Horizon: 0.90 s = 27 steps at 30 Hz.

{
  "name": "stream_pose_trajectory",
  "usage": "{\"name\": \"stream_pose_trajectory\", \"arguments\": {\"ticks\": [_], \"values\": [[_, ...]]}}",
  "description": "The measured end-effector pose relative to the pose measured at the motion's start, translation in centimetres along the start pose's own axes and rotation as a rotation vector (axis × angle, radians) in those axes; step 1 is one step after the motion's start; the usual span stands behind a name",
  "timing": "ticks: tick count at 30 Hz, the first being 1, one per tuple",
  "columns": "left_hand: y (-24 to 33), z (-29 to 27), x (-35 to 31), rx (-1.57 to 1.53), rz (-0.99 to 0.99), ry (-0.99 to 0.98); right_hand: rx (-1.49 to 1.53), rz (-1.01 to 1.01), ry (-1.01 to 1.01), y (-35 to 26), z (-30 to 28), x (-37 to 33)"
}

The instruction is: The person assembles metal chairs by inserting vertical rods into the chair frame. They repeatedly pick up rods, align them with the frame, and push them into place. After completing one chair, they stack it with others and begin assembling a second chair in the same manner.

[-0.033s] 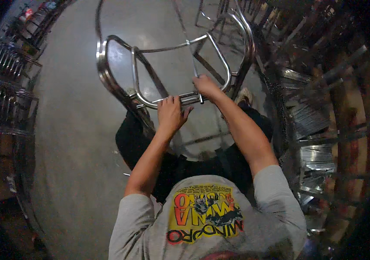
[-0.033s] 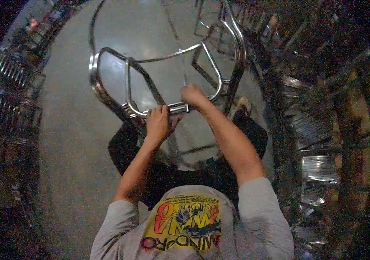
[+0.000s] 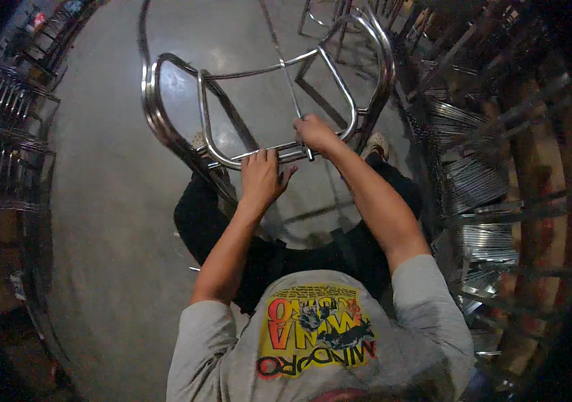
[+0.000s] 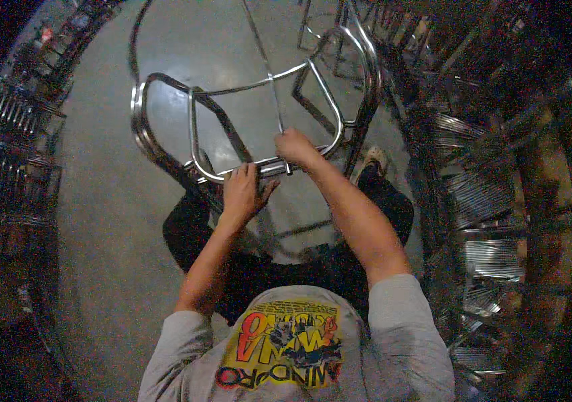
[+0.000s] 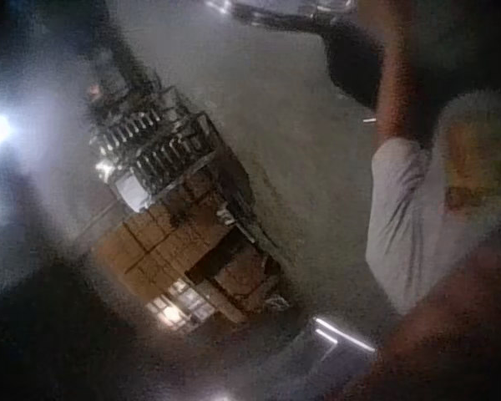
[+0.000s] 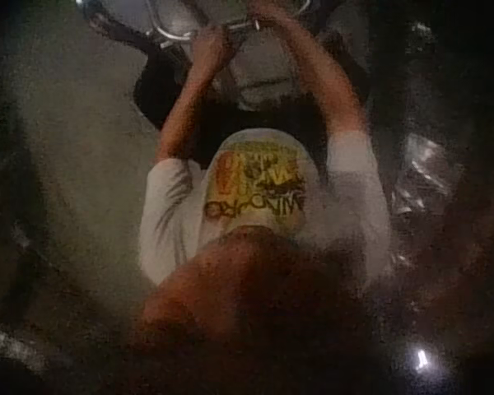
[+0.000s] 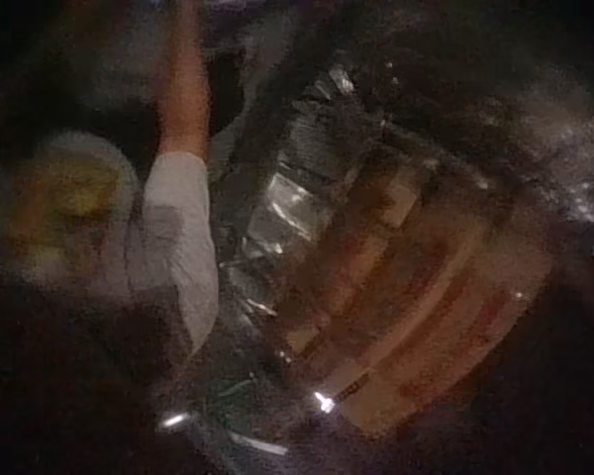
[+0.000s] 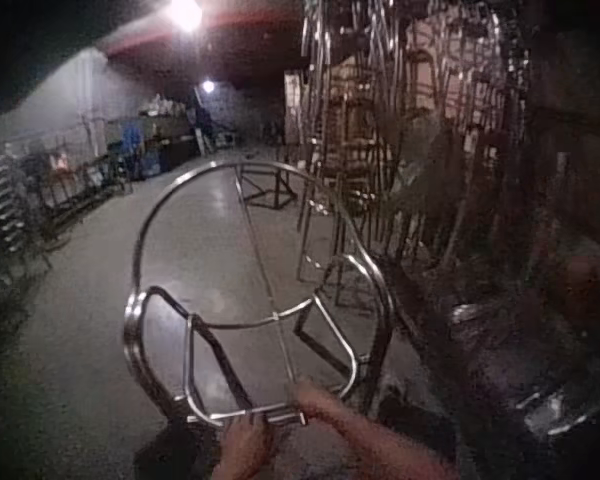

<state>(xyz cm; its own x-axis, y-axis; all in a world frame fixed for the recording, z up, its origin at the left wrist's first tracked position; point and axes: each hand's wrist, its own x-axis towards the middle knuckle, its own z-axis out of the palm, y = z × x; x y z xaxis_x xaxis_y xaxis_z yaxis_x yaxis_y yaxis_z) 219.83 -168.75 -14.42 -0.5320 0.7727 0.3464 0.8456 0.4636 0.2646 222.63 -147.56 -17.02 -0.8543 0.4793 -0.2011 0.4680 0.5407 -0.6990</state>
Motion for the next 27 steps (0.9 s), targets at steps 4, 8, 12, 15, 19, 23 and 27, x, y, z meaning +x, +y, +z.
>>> {"name": "stream_pose_trajectory", "arguments": {"ticks": [4, 8, 12, 15, 19, 23, 27], "values": [[-1.4, 0.2, 0.6, -0.175, 0.006, -0.101, 0.21, 0.181, -0.066, -1.5, -1.3, -0.7], [-1.5, -0.6, 1.4, -0.135, 0.075, -0.136, 0.392, 0.277, -0.101, -3.3, -3.4, -2.7], [-1.4, -0.4, 1.1, -0.194, 0.056, -0.237, 0.1, 0.099, -0.074, -3.5, -3.2, -3.1], [-1.6, 0.5, 0.8, -0.198, 0.053, -0.19, 0.15, 0.233, -0.178, -3.6, -1.3, -1.3], [-1.6, 0.7, 1.5, -0.217, 0.03, -0.224, 0.24, 0.244, -0.237, -4.3, 0.2, 0.5], [-1.0, 0.1, 1.6, -0.248, 0.015, -0.192, 0.175, 0.148, -0.113, -4.5, 0.4, 0.0], [-1.0, 0.0, 0.9, -0.223, 0.023, -0.174, 0.089, -0.136, 0.193, -4.0, 1.4, 0.2]]}}
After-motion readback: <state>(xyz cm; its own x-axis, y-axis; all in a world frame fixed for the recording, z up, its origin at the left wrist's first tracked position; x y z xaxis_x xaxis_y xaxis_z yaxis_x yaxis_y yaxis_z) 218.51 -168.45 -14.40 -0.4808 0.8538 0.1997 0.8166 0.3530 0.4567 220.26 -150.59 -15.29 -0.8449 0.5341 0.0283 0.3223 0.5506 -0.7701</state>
